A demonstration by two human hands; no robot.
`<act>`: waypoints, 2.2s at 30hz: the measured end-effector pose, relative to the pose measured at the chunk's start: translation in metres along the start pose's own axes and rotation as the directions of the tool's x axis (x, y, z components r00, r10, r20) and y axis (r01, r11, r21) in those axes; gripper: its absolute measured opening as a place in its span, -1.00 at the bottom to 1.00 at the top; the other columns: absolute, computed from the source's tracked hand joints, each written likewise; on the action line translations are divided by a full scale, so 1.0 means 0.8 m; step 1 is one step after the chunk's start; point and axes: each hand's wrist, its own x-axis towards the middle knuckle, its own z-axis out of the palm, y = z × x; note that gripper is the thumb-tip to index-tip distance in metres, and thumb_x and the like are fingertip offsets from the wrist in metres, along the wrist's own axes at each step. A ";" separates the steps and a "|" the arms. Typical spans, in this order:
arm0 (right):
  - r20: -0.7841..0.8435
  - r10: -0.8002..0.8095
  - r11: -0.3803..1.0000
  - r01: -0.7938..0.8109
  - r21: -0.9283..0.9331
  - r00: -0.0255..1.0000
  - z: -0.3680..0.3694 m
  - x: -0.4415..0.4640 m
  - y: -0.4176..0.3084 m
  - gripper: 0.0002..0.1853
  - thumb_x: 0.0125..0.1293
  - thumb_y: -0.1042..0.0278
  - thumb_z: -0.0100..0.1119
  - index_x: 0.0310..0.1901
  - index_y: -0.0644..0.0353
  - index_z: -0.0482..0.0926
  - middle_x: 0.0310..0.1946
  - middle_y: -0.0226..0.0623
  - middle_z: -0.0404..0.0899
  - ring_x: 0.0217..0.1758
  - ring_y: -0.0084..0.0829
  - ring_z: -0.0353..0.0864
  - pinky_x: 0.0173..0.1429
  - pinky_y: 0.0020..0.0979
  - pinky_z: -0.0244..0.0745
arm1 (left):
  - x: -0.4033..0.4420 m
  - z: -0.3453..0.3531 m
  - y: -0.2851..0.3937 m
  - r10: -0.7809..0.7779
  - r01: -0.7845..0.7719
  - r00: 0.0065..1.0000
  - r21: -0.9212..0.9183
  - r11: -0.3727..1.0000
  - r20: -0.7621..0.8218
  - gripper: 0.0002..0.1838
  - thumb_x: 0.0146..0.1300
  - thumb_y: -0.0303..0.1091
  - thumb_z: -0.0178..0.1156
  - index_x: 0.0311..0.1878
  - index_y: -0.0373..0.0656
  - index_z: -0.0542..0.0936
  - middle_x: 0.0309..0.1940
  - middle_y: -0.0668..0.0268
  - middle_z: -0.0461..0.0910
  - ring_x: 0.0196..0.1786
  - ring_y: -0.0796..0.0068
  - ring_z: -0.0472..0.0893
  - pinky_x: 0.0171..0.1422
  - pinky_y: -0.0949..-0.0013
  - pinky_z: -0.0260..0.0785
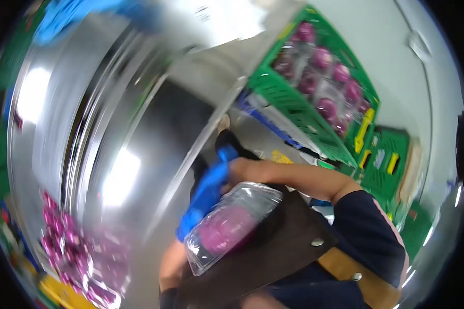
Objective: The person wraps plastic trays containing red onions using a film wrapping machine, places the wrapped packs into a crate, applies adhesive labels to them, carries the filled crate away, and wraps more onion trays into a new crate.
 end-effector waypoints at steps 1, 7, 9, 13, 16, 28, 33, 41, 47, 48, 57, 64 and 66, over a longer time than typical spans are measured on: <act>0.088 0.199 0.943 -0.167 -0.287 0.976 -0.042 -0.005 0.010 -0.74 0.32 0.17 0.10 -0.22 0.24 0.53 -0.30 -0.06 0.61 -0.26 -0.07 0.61 -0.21 -0.19 0.47 | 0.005 0.010 0.001 -0.031 0.030 0.999 0.018 0.999 0.042 -0.59 0.33 -0.37 0.08 0.22 -0.25 0.38 0.05 0.14 0.51 0.10 0.32 0.50 0.19 0.24 0.38; -0.459 -0.327 0.942 0.322 -0.090 0.826 -0.127 -0.125 -0.120 -0.40 0.28 -0.09 0.11 0.03 0.38 0.42 0.06 0.06 0.42 0.10 -0.01 0.47 0.08 -0.15 0.42 | 0.031 0.085 0.020 -0.231 0.199 0.951 0.166 0.966 0.206 -0.55 0.32 -0.37 0.09 0.25 -0.25 0.36 0.08 0.13 0.50 0.14 0.30 0.48 0.24 0.25 0.34; -0.274 -0.233 0.967 0.192 -0.168 0.933 -0.127 -0.152 -0.102 -0.41 0.26 -0.13 0.12 -0.01 0.35 0.46 -0.03 0.04 0.50 0.02 -0.01 0.52 0.01 -0.16 0.44 | 0.049 0.126 0.027 -0.282 0.218 0.922 0.247 0.944 0.264 -0.54 0.32 -0.37 0.09 0.27 -0.25 0.35 0.09 0.12 0.50 0.16 0.30 0.47 0.26 0.25 0.32; -0.578 -0.099 0.981 0.178 0.082 0.810 -0.151 -0.242 -0.012 -0.56 0.26 -0.03 0.14 -0.09 0.24 0.55 -0.29 -0.11 0.65 -0.20 -0.08 0.64 -0.07 -0.21 0.48 | 0.097 0.228 0.040 -0.353 0.166 0.843 0.427 0.889 0.406 -0.52 0.32 -0.37 0.10 0.29 -0.25 0.34 0.11 0.12 0.49 0.19 0.28 0.46 0.29 0.25 0.30; -0.872 0.125 0.963 0.153 0.221 0.473 -0.170 -0.368 0.029 -0.69 0.31 0.16 0.08 -0.07 0.21 0.54 -0.09 -0.10 0.59 0.00 -0.21 0.59 0.08 -0.31 0.44 | 0.133 0.327 0.047 -0.242 -0.237 0.733 0.571 0.786 0.636 -0.50 0.31 -0.37 0.10 0.31 -0.25 0.33 0.13 0.11 0.48 0.21 0.28 0.45 0.32 0.25 0.28; -0.723 0.221 0.228 -0.687 0.690 -0.654 -0.131 -0.590 0.232 -0.48 0.38 -0.15 -0.07 -0.01 0.23 0.47 -0.24 0.07 0.62 -0.16 0.04 0.62 -0.12 -0.07 0.49 | 0.244 0.609 -0.068 -0.357 -0.996 -0.056 -0.075 -0.038 0.932 -0.41 0.13 -0.38 0.12 0.30 -0.08 0.36 0.37 0.14 0.22 0.40 0.02 0.22 0.42 0.00 0.12; -0.665 0.358 0.178 -0.651 0.737 -0.655 -0.150 -0.574 0.241 -0.48 0.38 -0.16 -0.08 -0.02 0.22 0.44 -0.31 0.05 0.63 -0.24 0.03 0.63 -0.16 -0.05 0.50 | 0.256 0.592 -0.066 -0.375 -0.987 -0.051 -0.105 -0.125 0.926 -0.33 0.08 -0.47 0.13 0.35 0.02 0.32 0.38 0.17 0.22 0.41 0.03 0.22 0.43 0.02 0.11; -0.668 0.379 0.290 -0.603 0.743 -0.640 -0.123 -0.566 0.290 -0.47 0.35 -0.14 -0.02 -0.20 0.33 0.40 -0.44 0.15 0.60 -0.29 0.12 0.62 -0.19 0.01 0.50 | 0.260 0.593 -0.062 -0.369 -0.992 -0.022 -0.066 -0.106 0.929 -0.30 0.06 -0.54 0.06 0.36 0.06 0.31 0.38 0.20 0.23 0.39 0.03 0.26 0.42 0.01 0.12; -0.605 0.433 0.419 -0.445 0.792 -0.669 -0.102 -0.567 0.339 -0.42 0.33 -0.16 0.01 -0.20 0.40 0.40 -0.37 0.23 0.59 -0.24 0.16 0.61 -0.14 0.02 0.49 | 0.267 0.592 -0.064 -0.355 -0.997 -0.014 -0.040 -0.067 0.935 -0.30 0.03 -0.57 0.03 0.33 0.09 0.35 0.36 0.19 0.27 0.37 0.00 0.28 0.39 0.03 0.17; -0.591 0.437 0.428 -0.421 0.800 -0.678 -0.106 -0.567 0.340 -0.41 0.32 -0.17 0.01 -0.20 0.40 0.40 -0.35 0.23 0.59 -0.23 0.15 0.61 -0.12 0.01 0.50 | 0.270 0.593 -0.069 -0.348 -0.997 -0.016 -0.042 -0.066 0.937 -0.30 0.03 -0.58 0.03 0.33 0.09 0.35 0.36 0.19 0.28 0.37 0.00 0.28 0.39 0.04 0.18; -0.521 0.840 -0.017 -0.967 0.253 -0.151 -0.190 -0.595 0.273 -0.58 0.32 -0.06 0.03 -0.15 0.13 0.67 -0.25 -0.29 0.67 -0.06 -0.26 0.67 -0.09 -0.30 0.57 | 0.272 0.604 -0.073 -0.331 -1.000 -0.004 -0.010 -0.015 0.944 -0.30 0.02 -0.57 0.03 0.32 0.07 0.36 0.35 0.20 0.28 0.34 0.00 0.32 0.36 0.09 0.24; -0.680 0.731 0.108 -0.976 0.191 -0.052 -0.204 -0.597 0.276 -0.60 0.26 -0.01 0.09 -0.16 0.18 0.66 -0.21 -0.23 0.65 -0.03 -0.25 0.64 -0.03 -0.26 0.53 | 0.268 0.602 -0.077 -0.304 -0.998 0.005 -0.012 -0.056 0.953 -0.26 0.00 -0.57 0.03 0.34 0.12 0.33 0.35 0.22 0.29 0.34 -0.01 0.32 0.38 0.07 0.22; -0.829 0.559 0.258 -0.954 0.154 0.017 -0.191 -0.590 0.290 -0.56 0.28 -0.01 0.07 -0.07 0.22 0.60 -0.09 -0.16 0.60 0.07 -0.19 0.56 0.10 -0.23 0.46 | 0.262 0.603 -0.075 -0.331 -0.996 0.022 -0.010 -0.093 0.943 -0.28 0.03 -0.57 0.04 0.36 0.10 0.32 0.37 0.26 0.26 0.37 0.03 0.28 0.40 0.03 0.16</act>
